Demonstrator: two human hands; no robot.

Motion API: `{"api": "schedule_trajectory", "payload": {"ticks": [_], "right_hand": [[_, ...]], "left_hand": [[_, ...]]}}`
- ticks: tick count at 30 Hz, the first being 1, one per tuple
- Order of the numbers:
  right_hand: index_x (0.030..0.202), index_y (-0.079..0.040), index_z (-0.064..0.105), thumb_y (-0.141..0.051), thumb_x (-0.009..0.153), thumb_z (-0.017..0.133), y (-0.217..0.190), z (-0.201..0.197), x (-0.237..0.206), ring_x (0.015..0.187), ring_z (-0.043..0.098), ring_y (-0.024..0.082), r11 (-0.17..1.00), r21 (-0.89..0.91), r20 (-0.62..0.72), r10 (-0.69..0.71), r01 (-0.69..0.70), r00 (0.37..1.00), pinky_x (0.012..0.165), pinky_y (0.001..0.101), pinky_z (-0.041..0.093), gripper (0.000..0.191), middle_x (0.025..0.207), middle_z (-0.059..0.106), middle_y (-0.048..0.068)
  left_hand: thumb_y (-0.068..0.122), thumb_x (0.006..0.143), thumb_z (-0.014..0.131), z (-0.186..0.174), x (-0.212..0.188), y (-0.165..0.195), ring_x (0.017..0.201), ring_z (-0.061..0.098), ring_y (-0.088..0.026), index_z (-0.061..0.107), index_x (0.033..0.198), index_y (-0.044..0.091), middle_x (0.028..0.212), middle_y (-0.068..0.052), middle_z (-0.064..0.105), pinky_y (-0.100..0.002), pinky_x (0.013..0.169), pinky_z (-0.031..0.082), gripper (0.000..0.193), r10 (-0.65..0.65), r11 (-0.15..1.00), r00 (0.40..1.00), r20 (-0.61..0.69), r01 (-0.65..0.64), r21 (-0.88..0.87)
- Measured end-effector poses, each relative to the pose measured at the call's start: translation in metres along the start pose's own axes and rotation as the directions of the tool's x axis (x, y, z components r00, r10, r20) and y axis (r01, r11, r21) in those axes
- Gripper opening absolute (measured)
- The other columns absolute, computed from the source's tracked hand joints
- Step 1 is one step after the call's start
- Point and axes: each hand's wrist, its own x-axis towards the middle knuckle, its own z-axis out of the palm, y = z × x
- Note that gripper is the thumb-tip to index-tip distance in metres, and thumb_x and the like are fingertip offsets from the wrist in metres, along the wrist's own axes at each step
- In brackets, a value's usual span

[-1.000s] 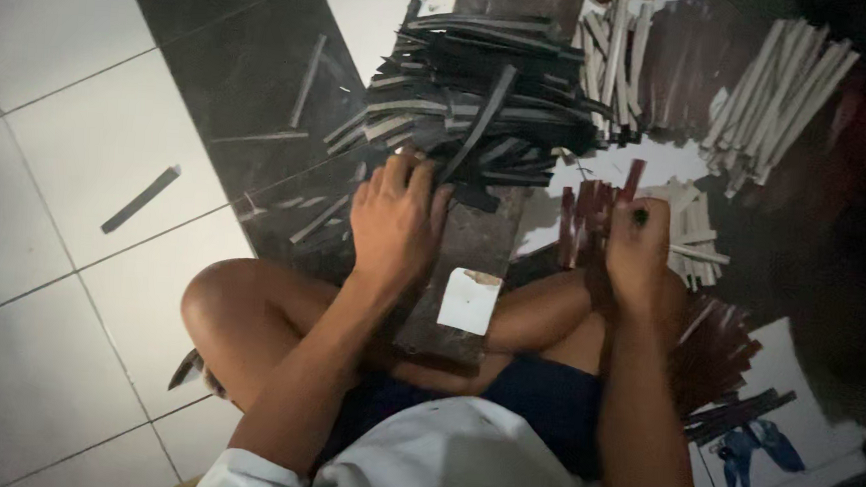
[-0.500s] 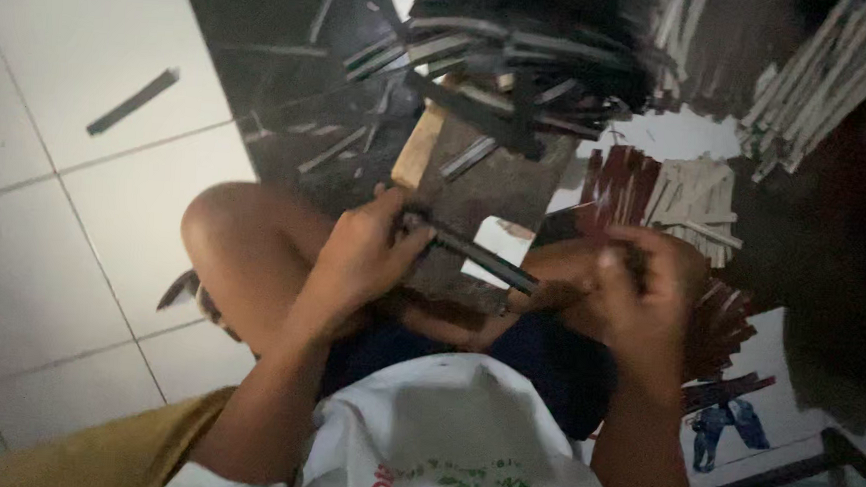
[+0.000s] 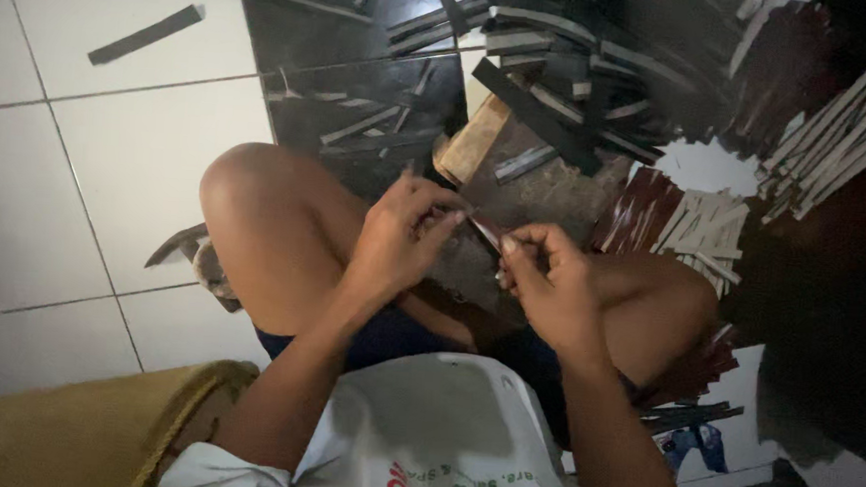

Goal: The person sits cross-legged on the floor and repeatedly rubs thin sticks against a fixed blade mounted on a wooden block to sharpen them. They handle sticks one at a time, rotating them and moving them back and forth along the blade, then placing the sharpened sticks into a pile.

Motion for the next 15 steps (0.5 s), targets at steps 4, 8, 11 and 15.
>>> {"api": "schedule_trajectory", "payload": {"ticks": [4,8,11,15], "right_hand": [[0.103,0.0,0.066,-0.016,0.099,0.068,-0.006,0.009,0.002,0.067,0.06,0.005,1.0,-0.018,-0.04,-0.025,0.024,0.999,0.058,0.022,0.052,0.016,0.079,0.066,0.0],[0.1,-0.001,0.067,-0.015,0.099,0.068,-0.014,0.013,0.002,0.063,0.06,0.004,0.986,-0.168,-0.055,0.005,-0.014,0.998,0.053,0.0223,0.049,0.014,0.076,0.066,0.0],[0.097,-0.001,0.067,-0.014,0.098,0.068,-0.015,0.014,0.004,0.063,0.061,0.004,0.972,-0.233,-0.058,-0.052,0.037,0.997,0.052,0.0225,0.049,0.013,0.075,0.066,0.0],[0.098,-0.001,0.067,-0.013,0.099,0.068,-0.009,0.014,0.004,0.062,0.059,0.004,0.978,-0.198,-0.058,-0.076,0.063,0.995,0.052,0.0218,0.049,0.012,0.074,0.064,-0.001]], "left_hand": [[0.008,0.091,0.075,0.0,-0.001,-0.005,0.073,0.062,-0.019,0.074,0.108,0.004,0.095,-0.008,0.066,-0.03,0.068,0.053,0.018,-0.192,0.977,0.981,0.017,0.193,-0.088],[0.009,0.093,0.073,-0.001,0.002,-0.006,0.08,0.066,-0.016,0.073,0.107,0.003,0.097,-0.008,0.068,-0.028,0.07,0.054,0.015,-0.179,0.974,0.983,0.027,0.181,-0.137],[0.012,0.094,0.073,-0.001,0.005,-0.006,0.082,0.068,-0.016,0.074,0.105,0.003,0.096,-0.009,0.069,-0.029,0.072,0.055,0.014,-0.177,0.979,0.984,0.027,0.179,-0.101],[0.014,0.095,0.072,0.0,0.007,-0.004,0.081,0.068,-0.017,0.074,0.105,0.001,0.096,-0.01,0.07,-0.031,0.072,0.055,0.016,-0.206,0.975,0.979,0.009,0.206,-0.082]]}}
